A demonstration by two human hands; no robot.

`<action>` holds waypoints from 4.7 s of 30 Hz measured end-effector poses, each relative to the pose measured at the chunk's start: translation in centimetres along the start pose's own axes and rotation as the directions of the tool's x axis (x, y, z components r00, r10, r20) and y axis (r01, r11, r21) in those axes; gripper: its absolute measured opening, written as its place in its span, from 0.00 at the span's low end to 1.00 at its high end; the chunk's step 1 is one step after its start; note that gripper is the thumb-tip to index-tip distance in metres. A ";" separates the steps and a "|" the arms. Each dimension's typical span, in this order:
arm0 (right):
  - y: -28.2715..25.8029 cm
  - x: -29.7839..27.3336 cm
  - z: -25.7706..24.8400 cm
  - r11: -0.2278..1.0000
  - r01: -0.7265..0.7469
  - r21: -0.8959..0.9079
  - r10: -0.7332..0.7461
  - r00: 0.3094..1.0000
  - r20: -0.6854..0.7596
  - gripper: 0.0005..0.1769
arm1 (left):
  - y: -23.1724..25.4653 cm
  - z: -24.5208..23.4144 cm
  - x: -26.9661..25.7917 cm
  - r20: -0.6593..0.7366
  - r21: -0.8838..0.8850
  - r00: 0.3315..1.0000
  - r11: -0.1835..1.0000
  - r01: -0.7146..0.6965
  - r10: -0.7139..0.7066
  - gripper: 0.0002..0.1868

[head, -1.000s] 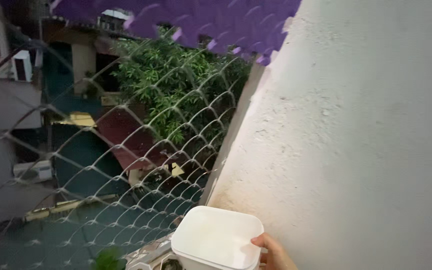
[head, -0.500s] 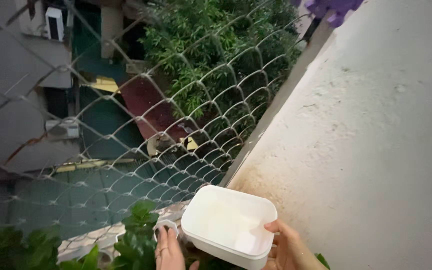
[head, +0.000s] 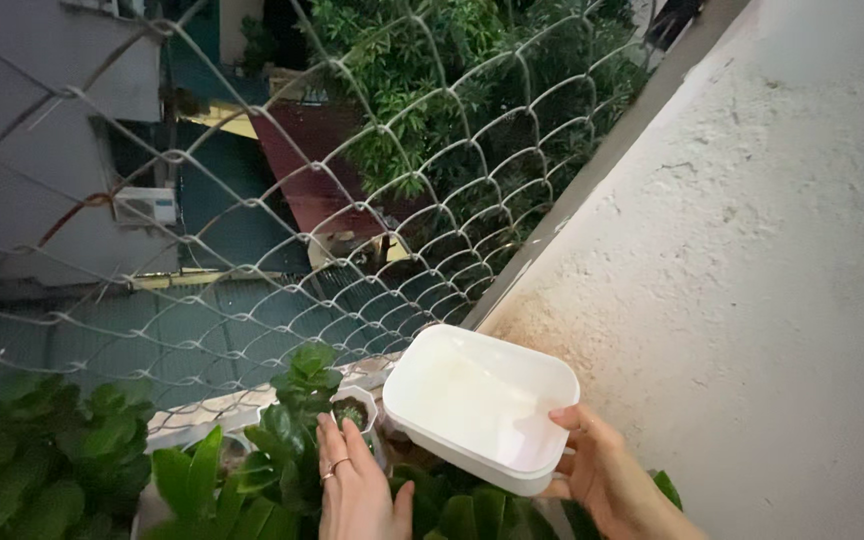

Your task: The person uses a white plastic container to scoop water from a bucket and waters several potted plants on a balcony. They move from one plant to another, pouring water onto the soil of each pot.

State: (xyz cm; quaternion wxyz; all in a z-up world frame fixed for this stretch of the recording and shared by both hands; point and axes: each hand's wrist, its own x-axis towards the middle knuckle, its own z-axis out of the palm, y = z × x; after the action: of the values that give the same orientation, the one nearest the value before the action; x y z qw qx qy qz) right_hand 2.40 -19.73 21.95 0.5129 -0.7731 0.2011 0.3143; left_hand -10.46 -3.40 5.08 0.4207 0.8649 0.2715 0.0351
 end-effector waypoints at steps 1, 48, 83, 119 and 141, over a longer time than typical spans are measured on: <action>0.2 0.2 0.0 1.000 0.007 0.003 -0.007 1.000 -0.003 0.50 | 0.2 -0.4 -0.1 0.016 0.004 1.000 1.000 0.019 -0.019 0.65; -0.4 0.5 -0.2 0.988 0.139 0.074 -0.143 0.988 0.054 0.54 | -5.4 7.1 -1.9 -0.204 -0.492 0.956 0.822 -0.287 0.212 0.36; -3.4 -4.5 3.1 0.963 0.267 -0.015 -0.267 0.964 0.014 0.44 | -1.1 -3.6 -5.4 0.008 -0.370 0.956 0.889 -0.270 0.294 0.21; -3.5 -2.9 0.2 0.957 0.289 -0.032 -0.290 0.957 -0.022 0.47 | 6.5 -2.7 -0.8 0.332 0.529 0.915 0.758 -0.381 0.228 0.47; -2.6 -1.4 -0.5 0.956 0.290 -0.049 -0.293 0.955 -0.056 0.47 | 5.6 0.1 0.2 0.438 0.632 0.896 0.682 -0.367 0.076 0.51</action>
State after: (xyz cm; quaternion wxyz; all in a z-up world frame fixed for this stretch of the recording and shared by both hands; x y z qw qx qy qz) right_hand 3.17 -19.20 24.86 0.5315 -0.8139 0.0944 0.2148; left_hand -7.86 -6.14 9.17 0.0974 0.9753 0.0690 -0.1857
